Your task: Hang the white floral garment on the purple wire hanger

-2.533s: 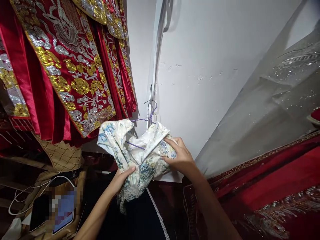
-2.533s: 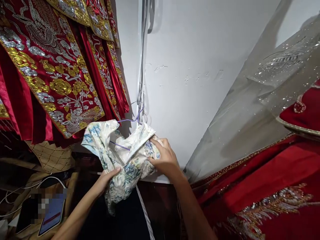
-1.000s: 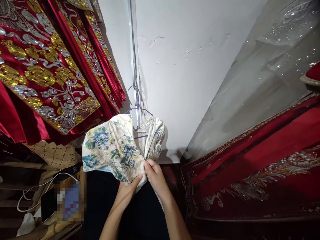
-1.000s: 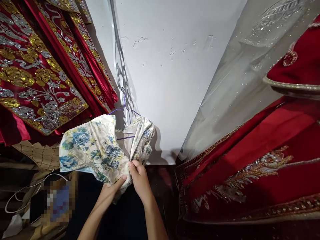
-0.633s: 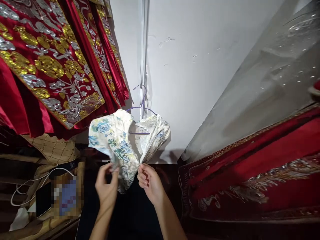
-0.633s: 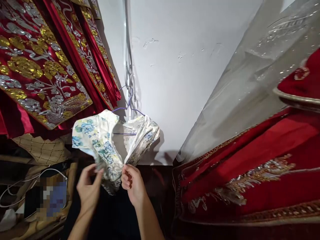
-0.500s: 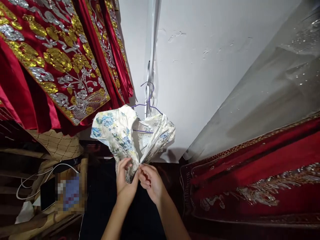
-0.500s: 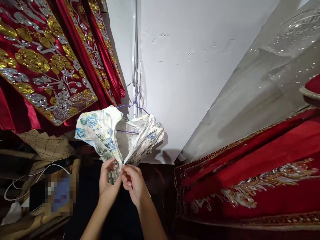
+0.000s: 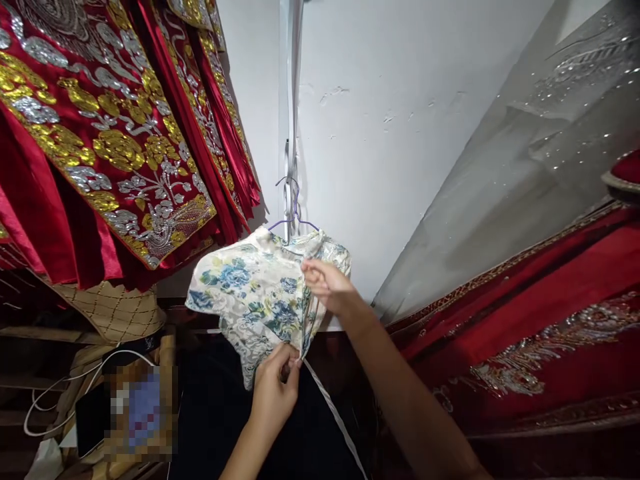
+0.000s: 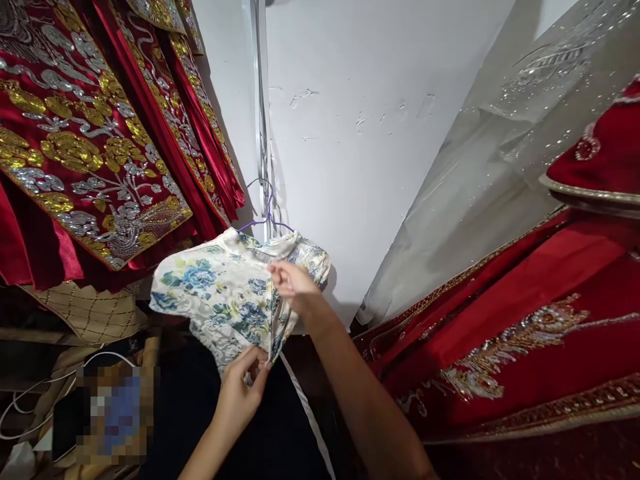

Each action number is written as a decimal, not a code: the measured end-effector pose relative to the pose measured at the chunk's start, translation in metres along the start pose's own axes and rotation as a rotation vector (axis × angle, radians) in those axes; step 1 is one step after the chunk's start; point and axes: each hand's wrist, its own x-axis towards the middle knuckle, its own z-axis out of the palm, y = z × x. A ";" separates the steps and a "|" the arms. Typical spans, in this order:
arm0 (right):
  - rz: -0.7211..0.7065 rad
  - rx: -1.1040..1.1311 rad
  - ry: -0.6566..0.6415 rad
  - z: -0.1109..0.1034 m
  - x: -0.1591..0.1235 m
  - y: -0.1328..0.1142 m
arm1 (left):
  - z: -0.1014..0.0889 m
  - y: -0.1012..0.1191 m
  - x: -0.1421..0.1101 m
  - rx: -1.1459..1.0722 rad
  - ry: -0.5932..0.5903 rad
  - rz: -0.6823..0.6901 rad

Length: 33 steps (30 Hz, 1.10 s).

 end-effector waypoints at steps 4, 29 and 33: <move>-0.172 0.031 -0.023 0.009 0.014 -0.033 | -0.004 0.000 0.014 0.089 -0.082 0.040; -0.254 -0.343 0.081 -0.001 0.007 0.092 | -0.142 0.062 0.135 -0.225 0.845 0.266; -0.161 -0.123 0.176 0.015 -0.029 0.125 | -0.123 -0.010 0.099 -0.775 0.782 -0.136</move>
